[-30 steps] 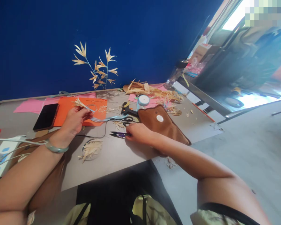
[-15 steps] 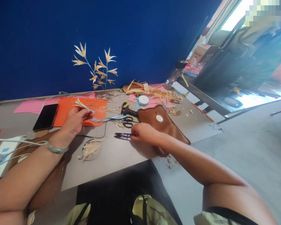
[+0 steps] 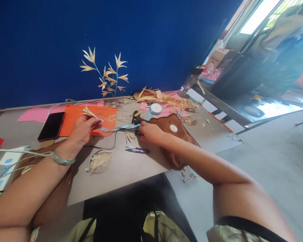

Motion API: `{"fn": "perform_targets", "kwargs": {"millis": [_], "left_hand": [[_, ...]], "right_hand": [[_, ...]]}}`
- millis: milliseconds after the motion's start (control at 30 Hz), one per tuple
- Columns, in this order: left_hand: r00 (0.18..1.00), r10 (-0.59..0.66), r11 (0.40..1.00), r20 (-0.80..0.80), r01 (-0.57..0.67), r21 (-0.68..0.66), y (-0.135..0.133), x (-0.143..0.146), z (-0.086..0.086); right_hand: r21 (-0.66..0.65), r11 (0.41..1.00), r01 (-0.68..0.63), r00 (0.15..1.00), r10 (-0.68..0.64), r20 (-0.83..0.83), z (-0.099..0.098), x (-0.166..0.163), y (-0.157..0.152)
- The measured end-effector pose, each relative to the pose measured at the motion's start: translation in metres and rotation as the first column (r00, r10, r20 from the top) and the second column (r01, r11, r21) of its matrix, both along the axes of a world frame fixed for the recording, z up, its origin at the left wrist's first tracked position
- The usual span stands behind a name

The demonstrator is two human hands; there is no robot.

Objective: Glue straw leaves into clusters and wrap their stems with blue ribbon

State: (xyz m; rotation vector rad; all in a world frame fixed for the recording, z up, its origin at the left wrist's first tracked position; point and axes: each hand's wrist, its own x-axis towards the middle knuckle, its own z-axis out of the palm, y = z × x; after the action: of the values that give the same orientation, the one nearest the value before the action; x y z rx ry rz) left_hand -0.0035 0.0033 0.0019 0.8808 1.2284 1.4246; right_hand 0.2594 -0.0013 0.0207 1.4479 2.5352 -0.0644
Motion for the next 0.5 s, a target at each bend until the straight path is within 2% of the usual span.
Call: {"fn": "perform_targets", "kwargs": {"millis": [167,300,400,500], "left_hand": [[1.000,0.005,1.000,-0.025,-0.005,-0.013,-0.002,0.001,0.003],[1.000,-0.011,1.000,-0.029,0.011,-0.013,-0.003,0.001,0.003],[1.000,-0.023,1.000,-0.014,0.023,0.001,-0.003,0.000,0.003],[0.999,-0.037,0.999,0.000,0.037,0.007,-0.002,-0.001,0.002]], "right_hand": [[-0.032,0.999,-0.042,0.988,0.037,-0.153,0.030,0.009,0.006],[-0.095,0.995,-0.005,0.960,-0.022,-0.277,0.058,0.012,0.006],[-0.064,0.998,0.015,0.946,-0.035,-0.322,0.074,0.014,0.005],[-0.025,0.999,0.037,0.938,-0.044,-0.345,0.080,0.018,0.007]]}}
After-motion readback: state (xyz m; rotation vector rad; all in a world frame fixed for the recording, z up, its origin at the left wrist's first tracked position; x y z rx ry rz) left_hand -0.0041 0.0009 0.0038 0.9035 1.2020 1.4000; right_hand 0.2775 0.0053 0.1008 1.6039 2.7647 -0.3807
